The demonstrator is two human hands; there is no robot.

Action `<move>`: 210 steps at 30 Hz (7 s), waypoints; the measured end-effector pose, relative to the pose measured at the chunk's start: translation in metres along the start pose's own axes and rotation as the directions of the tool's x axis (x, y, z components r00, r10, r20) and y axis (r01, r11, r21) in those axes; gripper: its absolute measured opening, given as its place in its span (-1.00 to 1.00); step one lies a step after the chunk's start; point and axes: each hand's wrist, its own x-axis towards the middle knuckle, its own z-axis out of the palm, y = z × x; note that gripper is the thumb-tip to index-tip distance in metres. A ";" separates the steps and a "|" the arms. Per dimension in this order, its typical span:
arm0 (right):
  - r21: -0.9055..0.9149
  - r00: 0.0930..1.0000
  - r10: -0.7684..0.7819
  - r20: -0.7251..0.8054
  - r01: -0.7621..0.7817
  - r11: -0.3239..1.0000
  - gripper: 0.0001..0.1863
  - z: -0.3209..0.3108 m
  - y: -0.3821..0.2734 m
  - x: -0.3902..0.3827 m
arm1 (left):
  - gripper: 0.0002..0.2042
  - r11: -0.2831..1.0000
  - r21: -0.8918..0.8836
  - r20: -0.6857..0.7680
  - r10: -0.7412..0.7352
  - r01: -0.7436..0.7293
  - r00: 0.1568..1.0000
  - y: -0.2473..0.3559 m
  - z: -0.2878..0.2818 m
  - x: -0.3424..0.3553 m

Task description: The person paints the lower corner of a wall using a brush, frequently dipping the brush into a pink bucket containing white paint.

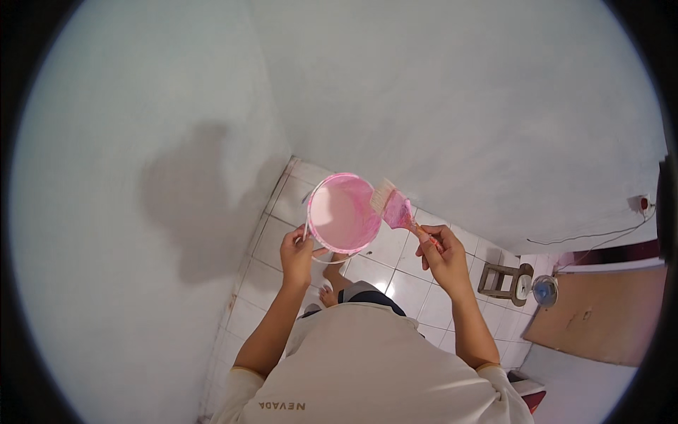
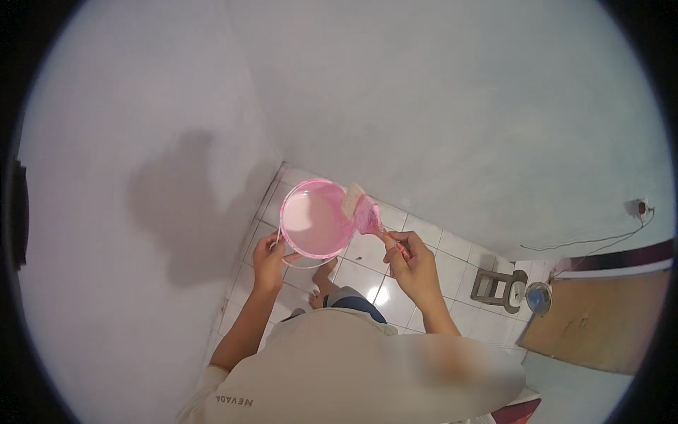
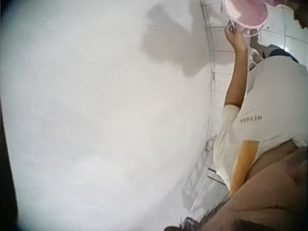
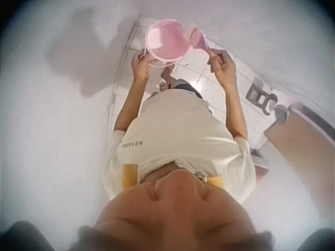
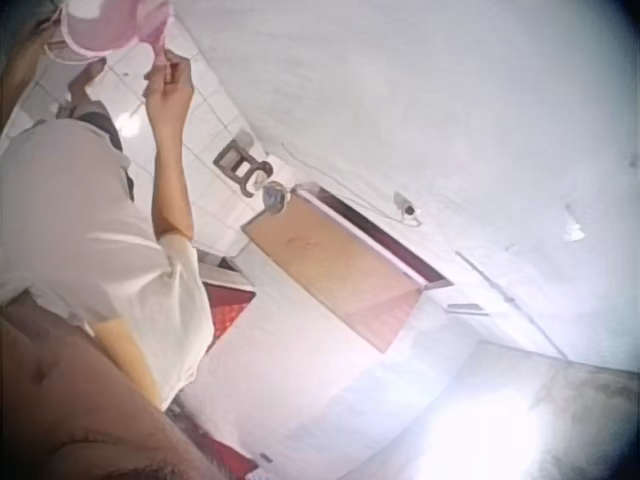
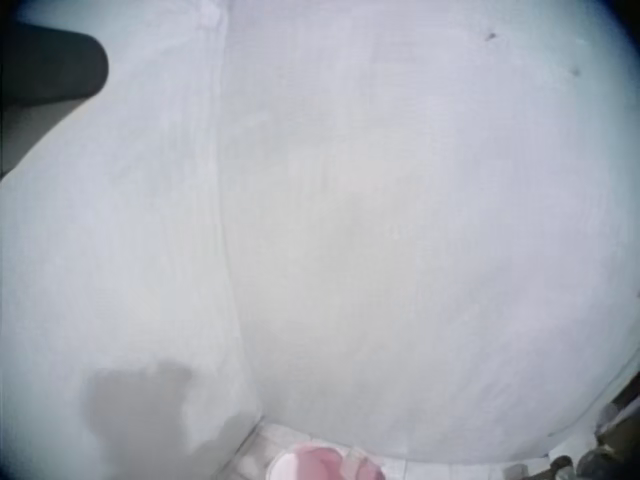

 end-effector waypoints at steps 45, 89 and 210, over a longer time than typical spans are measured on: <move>0.657 0.978 -0.030 0.205 -0.114 0.745 -0.65 0.048 0.028 0.097 | -0.77 0.996 0.088 0.196 -0.048 0.031 0.980 0.094 0.073 0.075; 0.086 0.662 -0.408 -0.629 0.581 0.809 -0.45 -0.109 -0.184 0.112 | -0.79 0.966 0.186 0.238 -0.219 0.177 0.946 0.139 0.086 0.063; 0.730 0.791 0.561 -0.244 -0.231 0.643 -0.65 -0.025 0.264 0.331 | -0.80 0.784 0.519 -0.095 -0.343 0.341 0.935 0.051 0.075 0.089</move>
